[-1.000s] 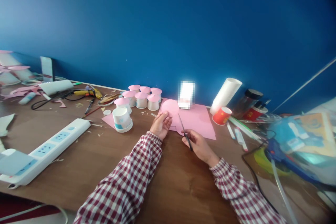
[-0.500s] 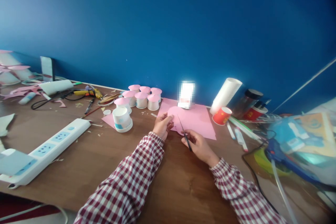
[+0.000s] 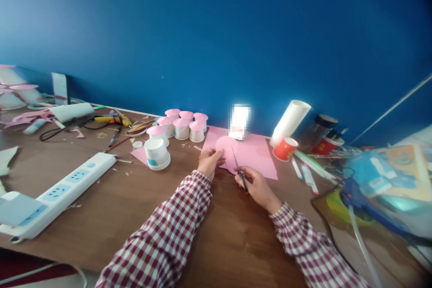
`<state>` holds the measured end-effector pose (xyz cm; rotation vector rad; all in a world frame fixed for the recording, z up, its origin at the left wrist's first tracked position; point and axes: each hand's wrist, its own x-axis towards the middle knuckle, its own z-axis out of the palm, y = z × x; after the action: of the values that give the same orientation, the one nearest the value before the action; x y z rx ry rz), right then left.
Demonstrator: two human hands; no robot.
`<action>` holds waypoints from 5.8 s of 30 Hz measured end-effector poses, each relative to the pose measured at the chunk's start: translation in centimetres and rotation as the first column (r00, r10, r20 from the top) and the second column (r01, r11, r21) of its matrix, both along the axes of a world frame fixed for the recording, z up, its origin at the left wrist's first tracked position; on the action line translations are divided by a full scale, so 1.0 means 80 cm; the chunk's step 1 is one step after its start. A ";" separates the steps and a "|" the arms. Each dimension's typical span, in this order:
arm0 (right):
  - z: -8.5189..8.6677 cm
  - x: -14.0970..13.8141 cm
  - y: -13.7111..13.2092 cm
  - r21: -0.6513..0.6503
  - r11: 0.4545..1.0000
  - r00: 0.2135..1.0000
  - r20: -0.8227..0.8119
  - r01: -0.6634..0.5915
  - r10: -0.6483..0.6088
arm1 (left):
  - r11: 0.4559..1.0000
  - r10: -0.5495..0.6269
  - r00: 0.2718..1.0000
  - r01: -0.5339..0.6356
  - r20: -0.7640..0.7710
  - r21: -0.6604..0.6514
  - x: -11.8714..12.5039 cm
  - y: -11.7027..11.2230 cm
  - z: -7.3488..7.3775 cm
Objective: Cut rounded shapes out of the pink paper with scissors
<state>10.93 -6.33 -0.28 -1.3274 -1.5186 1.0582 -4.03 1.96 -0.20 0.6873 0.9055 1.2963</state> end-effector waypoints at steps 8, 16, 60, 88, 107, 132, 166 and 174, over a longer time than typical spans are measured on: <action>-0.004 0.000 0.001 -0.007 1.000 1.000 -0.014 -0.013 0.013 | 0.996 0.045 0.993 -0.036 0.112 -0.081 -0.002 0.001 0.004; -0.008 0.001 0.002 0.002 1.000 1.000 -0.003 -0.017 0.017 | 0.998 0.011 0.993 -0.003 0.120 -0.066 0.000 -0.001 0.002; -0.011 0.001 0.004 0.027 1.000 1.000 0.017 0.008 -0.009 | 0.999 -0.004 0.997 0.008 0.082 -0.053 0.007 -0.004 -0.002; -0.006 0.007 0.003 0.007 0.999 0.993 0.108 -0.044 0.043 | 0.996 0.015 0.991 -0.003 0.130 -0.092 0.003 -0.002 0.003; -0.007 0.038 0.019 -0.041 0.945 0.935 -0.138 0.323 -0.326 | 0.864 0.375 0.240 0.259 -0.895 0.432 -0.022 0.003 -0.009; -0.003 0.030 0.017 0.026 0.920 0.913 -0.139 0.391 -0.384 | 0.880 0.420 0.072 0.209 -0.904 0.426 -0.034 0.006 -0.007; 0.012 -0.008 -0.006 -0.089 0.996 0.997 -0.069 -0.028 0.022 | 0.995 -0.026 0.950 0.055 0.312 -0.087 -0.011 0.002 0.009; 0.003 -0.005 -0.004 -0.088 0.996 0.998 -0.054 0.003 -0.007 | 0.999 -0.016 0.999 0.015 -0.031 -0.033 -0.003 -0.001 -0.001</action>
<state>10.54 -6.63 -0.01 -1.3507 -1.4420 1.1609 -4.26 1.89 -0.29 0.6889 0.9430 1.2575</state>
